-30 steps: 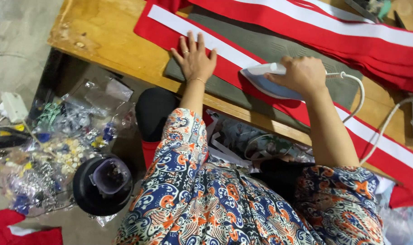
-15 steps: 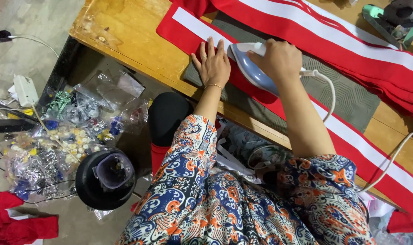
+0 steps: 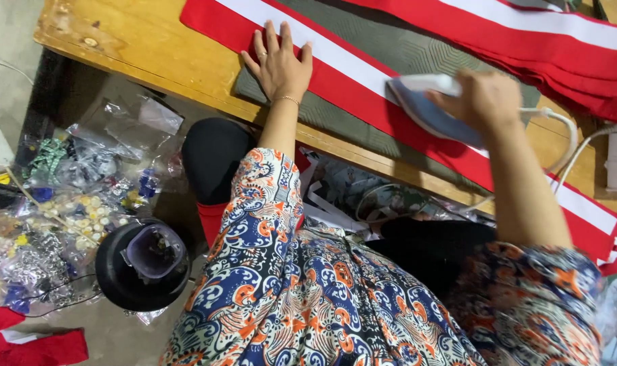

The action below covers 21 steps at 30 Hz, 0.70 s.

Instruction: The person irons a red and white striped fabric on a low wooden table. They repeatedly fold the fabric, align a white strip, and press it with an iron, then reposition and iron additional sections.

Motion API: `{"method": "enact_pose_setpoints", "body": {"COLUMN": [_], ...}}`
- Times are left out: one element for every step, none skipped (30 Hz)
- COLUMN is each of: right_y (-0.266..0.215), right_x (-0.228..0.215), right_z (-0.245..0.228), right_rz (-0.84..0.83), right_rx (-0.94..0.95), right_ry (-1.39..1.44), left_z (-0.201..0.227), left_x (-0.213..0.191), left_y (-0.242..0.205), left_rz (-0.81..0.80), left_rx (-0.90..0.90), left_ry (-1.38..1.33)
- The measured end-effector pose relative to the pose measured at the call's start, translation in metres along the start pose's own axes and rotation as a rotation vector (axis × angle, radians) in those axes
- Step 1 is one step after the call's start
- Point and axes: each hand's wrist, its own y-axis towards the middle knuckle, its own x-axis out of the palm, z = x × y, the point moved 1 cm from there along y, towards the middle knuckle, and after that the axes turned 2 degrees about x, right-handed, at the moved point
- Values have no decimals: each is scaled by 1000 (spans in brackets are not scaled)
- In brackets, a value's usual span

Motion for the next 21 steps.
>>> {"method": "enact_pose_setpoints", "body": {"right_y": [-20, -38, -55, -72, -84, -95, -105, -105, -106, -106, -102, -96, -90, -76, -62, -48, -33, -17, -2, 15, 31], "right_x": [9, 16, 24, 31, 35, 40, 44, 45, 46, 47, 49, 49, 49, 36, 22, 10, 3, -4, -11, -19, -26], "right_z": [21, 40, 59, 78, 89, 100, 111, 113, 114, 114, 107, 101, 94, 76, 58, 38, 22, 5, -12, -30, -48], "right_rz": [-5, -8, -39, -68, -71, -146, -220, -221, -229, -237, -237, -145, -53, -50, -77, -106, -103, -35, 33, 37, 11], "right_rx": [6, 10, 17, 25, 31, 89, 148, 148, 166, 181, 179, 144, 111, 104, 95, 82, 73, 34, -5, -12, -8], "right_ry": [-117, -117, -135, -154, -155, -203, -251, -252, -248, -243, -243, -280, -316, -315, -227, -137, -135, -111, -87, -85, -36], "left_z": [0, 0, -1, 0, 1, 1, 1, 1, 2, 0, 0, 0, 0, 1, 2, 2, 1, 1, 1, 1, 1], "left_x": [1, 3, 4, 4, 5, 5, 5, 7, 8, 9, 10, 11, 11, 9, 7, 5, 6, 6, 7, 7, 8], "left_y": [1, 0, 0, 2, 2, 2, 2, 2, 3, 2, 1, 1, 2, 2, 1, 1, 0, 1, 1, 1, 1], "left_rz": [19, 15, 18, 23, 21, 8, -5, -5, 10, 26, 26, 36, 46, 49, 31, 13, 16, 28, 41, 44, 50], "left_rx": [8, 12, 4, -2, 3, -4, -12, -12, -7, -4, -6, -5, -4, -10, -17, -26, -35, -36, -37, -43, -43], "left_ry": [11, 10, 21, 30, 29, 35, 42, 41, 45, 50, 50, 52, 53, 55, 54, 56, 60, 52, 44, 48, 48]}}
